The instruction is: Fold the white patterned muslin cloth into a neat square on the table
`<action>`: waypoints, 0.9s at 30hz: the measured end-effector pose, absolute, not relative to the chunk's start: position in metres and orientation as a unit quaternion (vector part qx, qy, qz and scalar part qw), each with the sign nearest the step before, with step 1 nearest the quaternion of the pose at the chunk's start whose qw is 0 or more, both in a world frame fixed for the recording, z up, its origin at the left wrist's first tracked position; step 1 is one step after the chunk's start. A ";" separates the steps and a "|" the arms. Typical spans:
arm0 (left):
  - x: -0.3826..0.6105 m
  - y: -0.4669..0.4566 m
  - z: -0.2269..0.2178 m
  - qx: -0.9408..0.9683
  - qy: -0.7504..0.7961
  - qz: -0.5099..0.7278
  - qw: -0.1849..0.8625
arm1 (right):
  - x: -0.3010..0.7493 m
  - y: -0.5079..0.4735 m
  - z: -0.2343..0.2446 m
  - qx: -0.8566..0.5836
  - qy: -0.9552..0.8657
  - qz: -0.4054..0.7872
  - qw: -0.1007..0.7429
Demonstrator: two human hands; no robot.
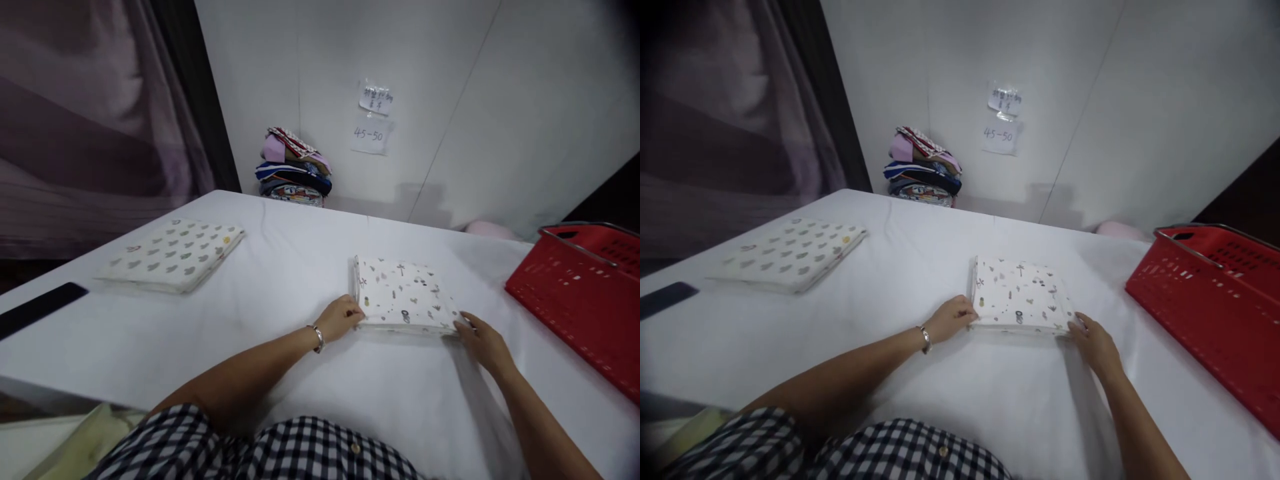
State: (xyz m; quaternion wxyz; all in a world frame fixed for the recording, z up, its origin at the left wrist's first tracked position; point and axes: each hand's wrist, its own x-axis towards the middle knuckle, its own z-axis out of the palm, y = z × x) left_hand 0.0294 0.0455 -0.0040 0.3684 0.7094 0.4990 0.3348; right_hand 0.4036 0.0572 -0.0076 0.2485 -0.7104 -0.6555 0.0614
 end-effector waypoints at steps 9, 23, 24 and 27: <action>0.022 0.083 0.000 0.574 0.604 0.356 0.423 | 0.268 0.045 0.014 -0.454 -0.832 0.046 0.317; 0.032 0.105 -0.005 0.561 0.629 0.348 0.411 | 0.194 0.029 0.000 -0.404 -0.875 -0.002 0.267; 0.033 0.107 -0.004 0.560 0.631 0.349 0.408 | 0.195 0.029 -0.001 -0.400 -0.874 0.002 0.275; 0.035 0.114 -0.002 0.560 0.636 0.347 0.402 | 0.197 0.029 -0.004 -0.382 -0.880 0.004 0.282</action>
